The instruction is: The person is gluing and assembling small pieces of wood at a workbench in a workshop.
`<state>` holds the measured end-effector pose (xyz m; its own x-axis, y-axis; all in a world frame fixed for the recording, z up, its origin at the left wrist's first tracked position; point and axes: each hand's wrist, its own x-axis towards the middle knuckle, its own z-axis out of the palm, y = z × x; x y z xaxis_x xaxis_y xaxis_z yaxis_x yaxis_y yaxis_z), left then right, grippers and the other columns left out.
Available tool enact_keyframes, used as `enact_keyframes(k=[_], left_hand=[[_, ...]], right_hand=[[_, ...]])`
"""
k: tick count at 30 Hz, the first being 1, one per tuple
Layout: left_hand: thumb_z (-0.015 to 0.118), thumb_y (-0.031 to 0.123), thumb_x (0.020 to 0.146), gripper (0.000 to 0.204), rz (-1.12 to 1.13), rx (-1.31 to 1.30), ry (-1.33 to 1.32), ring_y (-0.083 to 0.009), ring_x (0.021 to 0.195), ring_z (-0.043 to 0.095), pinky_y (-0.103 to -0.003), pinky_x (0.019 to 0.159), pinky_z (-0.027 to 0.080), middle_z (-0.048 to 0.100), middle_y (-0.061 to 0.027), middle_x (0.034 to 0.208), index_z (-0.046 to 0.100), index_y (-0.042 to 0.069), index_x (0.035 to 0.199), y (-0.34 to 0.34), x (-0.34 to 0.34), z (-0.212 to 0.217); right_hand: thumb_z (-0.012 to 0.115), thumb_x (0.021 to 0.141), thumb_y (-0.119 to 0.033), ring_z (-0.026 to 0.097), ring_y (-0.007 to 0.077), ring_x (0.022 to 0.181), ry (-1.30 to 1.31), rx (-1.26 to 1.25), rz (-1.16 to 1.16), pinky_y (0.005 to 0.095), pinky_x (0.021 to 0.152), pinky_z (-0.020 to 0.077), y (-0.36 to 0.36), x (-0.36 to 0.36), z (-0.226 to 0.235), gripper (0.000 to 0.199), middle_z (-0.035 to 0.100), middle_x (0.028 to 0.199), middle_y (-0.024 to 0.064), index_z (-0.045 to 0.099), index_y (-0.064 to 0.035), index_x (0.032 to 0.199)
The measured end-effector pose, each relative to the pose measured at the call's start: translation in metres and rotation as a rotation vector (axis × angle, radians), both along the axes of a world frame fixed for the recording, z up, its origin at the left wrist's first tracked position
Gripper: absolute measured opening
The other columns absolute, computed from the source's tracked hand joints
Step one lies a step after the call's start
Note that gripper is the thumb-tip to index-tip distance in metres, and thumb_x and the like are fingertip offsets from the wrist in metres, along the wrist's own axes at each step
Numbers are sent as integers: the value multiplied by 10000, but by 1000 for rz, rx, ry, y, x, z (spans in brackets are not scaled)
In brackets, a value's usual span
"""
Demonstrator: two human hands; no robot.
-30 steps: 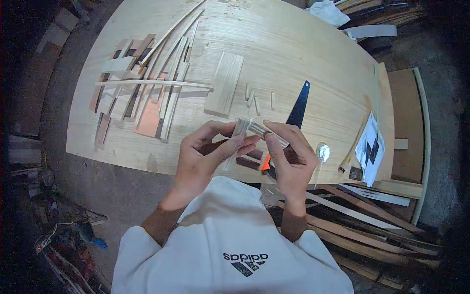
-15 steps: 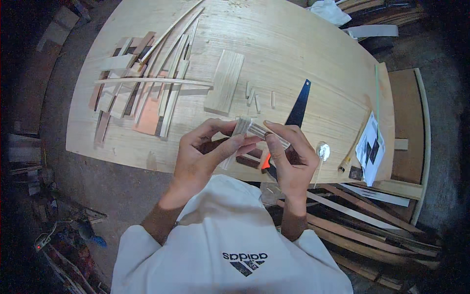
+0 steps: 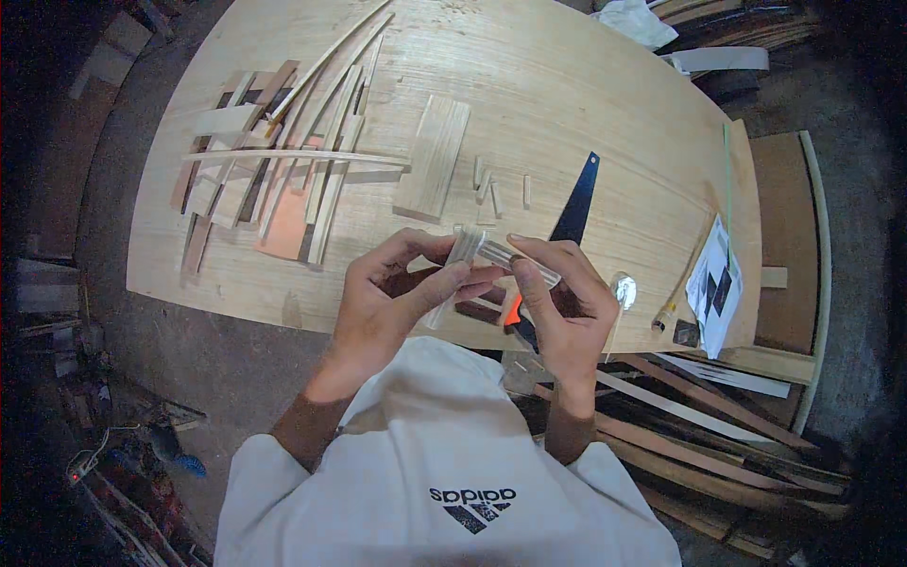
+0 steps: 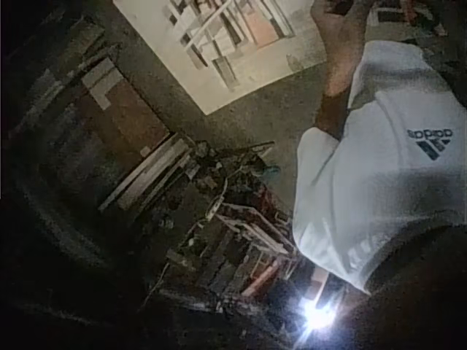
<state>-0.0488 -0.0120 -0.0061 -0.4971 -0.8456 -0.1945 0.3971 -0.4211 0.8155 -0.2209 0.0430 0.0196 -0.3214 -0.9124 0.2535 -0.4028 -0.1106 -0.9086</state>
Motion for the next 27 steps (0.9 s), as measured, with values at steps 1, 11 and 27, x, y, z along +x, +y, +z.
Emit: enact_keyframes(k=[1,11,27], left_hand=[[636,21,914,270,-1,0,0,-282,1010,670,-352,908,566,640,-199,1095,552,-100,1141,0,0,0],[642,35,915,267,-12,-10,-24,-254,1008,667,-334,909,560,636,-178,1093,570,-83,1142,-1,2,-1],[649,57,915,270,4,14,-29,-211,991,654,-333,887,571,630,-157,1078,559,-92,1122,-3,-1,2]], right_hand=[[722,833,-19,484,9,617,11,-4,3,173,473,286,0,0,0,246,681,890,34,725,-43,1078],[721,835,-25,474,1,600,-30,34,3,173,468,286,1,-1,-2,248,679,888,28,724,-52,1082],[703,868,-64,474,2,595,-144,138,24,162,484,306,-6,-4,0,218,662,863,17,720,-44,1084]])
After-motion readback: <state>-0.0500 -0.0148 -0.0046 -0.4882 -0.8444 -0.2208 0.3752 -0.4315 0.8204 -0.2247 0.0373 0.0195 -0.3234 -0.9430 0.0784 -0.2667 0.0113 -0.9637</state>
